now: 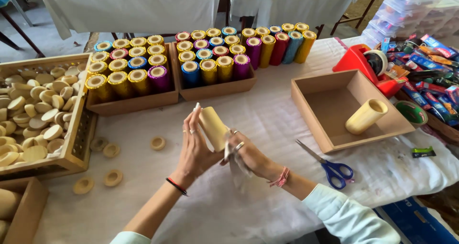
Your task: Wrap cylinders in gold foil and assemble paper crackers at a workshop table.
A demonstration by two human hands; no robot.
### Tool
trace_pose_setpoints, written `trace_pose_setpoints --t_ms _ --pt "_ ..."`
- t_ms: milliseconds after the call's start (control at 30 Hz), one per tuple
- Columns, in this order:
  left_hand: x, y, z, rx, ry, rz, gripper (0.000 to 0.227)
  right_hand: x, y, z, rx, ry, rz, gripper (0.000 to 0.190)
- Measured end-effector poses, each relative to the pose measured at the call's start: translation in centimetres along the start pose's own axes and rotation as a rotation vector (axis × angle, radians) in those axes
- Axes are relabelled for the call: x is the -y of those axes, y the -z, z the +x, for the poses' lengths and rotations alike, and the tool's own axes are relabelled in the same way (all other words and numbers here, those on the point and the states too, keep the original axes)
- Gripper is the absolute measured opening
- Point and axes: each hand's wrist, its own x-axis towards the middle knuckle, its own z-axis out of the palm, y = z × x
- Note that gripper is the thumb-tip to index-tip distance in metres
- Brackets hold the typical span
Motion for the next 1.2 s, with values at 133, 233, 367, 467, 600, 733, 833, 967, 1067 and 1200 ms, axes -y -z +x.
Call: trace_pose_setpoints --t_ms 133,233,367,467,600,733,833,967,1067,1200 --pt "2.4 0.1 0.2 0.101 0.060 0.162 0.131 3.4 -3.1 0.6 -0.080 0.262 -0.614 0.066" --pt "3.7 -0.7 -0.8 -0.013 0.060 0.137 0.119 3.8 -3.9 2.7 -0.149 0.434 -0.857 0.060" --pt "4.5 -1.1 -1.3 0.015 -0.099 -0.012 0.128 3.3 -2.5 5.4 -0.055 0.251 -0.206 0.057" --pt "4.2 -0.9 -1.5 -0.030 0.004 -0.097 0.128 4.0 -3.2 4.0 0.058 0.007 0.173 0.061" --pt "3.6 -0.1 -1.0 -0.097 0.087 0.028 0.139 4.2 -4.0 2.0 -0.047 0.024 -0.107 0.053" --pt "3.9 -0.7 -3.0 -0.075 0.017 0.067 0.124 5.0 -5.5 -0.2 -0.138 0.373 -0.728 0.052" --pt "2.9 -0.7 -3.3 -0.011 0.050 0.089 0.105 5.2 -5.8 -0.6 -0.203 0.428 -0.932 0.056" --pt "0.8 -0.2 -2.6 0.131 -0.167 0.040 0.122 3.4 -4.2 0.3 -0.171 0.476 -0.447 0.059" --pt "0.8 0.0 -2.3 0.141 -0.218 0.086 0.123 3.4 -3.6 0.2 -0.102 0.346 -0.115 0.065" --pt "1.4 0.1 -2.0 0.034 0.109 0.135 0.131 4.6 -4.0 0.3 0.035 -0.025 0.081 0.069"
